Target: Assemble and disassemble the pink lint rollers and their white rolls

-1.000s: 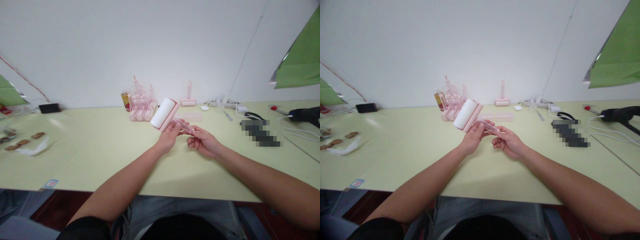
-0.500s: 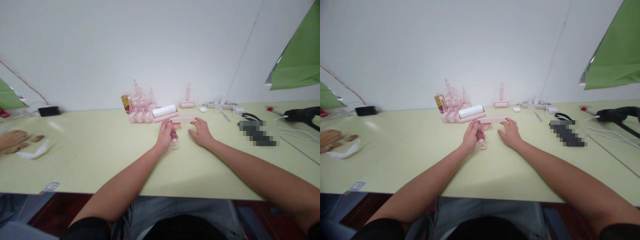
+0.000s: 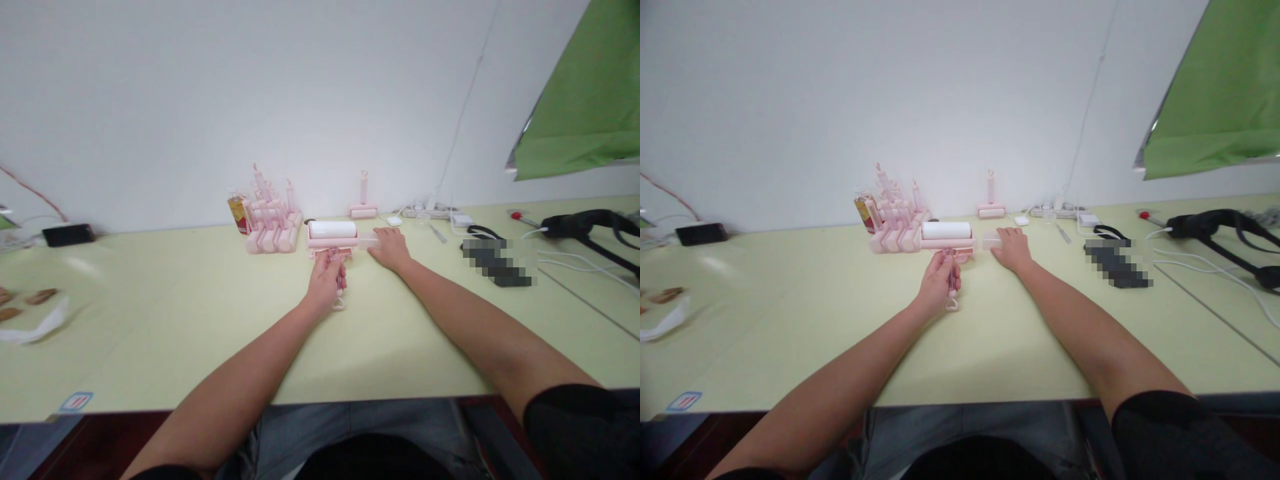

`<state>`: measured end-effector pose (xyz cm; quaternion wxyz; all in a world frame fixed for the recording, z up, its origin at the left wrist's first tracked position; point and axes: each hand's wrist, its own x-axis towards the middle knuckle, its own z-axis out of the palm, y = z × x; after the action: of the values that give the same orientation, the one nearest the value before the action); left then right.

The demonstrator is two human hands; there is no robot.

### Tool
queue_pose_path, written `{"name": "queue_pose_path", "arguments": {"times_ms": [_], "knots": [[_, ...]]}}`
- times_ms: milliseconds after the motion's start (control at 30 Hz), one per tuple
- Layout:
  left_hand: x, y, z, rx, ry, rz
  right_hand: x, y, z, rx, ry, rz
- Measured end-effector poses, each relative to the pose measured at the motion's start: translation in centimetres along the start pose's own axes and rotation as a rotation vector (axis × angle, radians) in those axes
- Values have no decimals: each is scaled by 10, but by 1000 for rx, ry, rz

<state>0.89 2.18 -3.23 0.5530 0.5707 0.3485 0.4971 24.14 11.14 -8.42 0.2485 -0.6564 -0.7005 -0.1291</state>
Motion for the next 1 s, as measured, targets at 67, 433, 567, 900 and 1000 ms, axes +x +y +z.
{"name": "queue_pose_path", "arguments": {"times_ms": [67,433,567,900,1000], "knots": [[-1,1,0,18,-2,7,-4,4,-1,-15,23,57],[-1,3,-1,87,-19,4,-4,15,-2,-71,-25,237],[0,2,-1,93,-27,-4,-2,14,-3,-58,-43,257],[-1,2,1,97,-41,-13,-24,24,-22,-74,-65,309],[-2,2,1,106,-55,-3,-33,29,-32,-129,-14,364]]}}
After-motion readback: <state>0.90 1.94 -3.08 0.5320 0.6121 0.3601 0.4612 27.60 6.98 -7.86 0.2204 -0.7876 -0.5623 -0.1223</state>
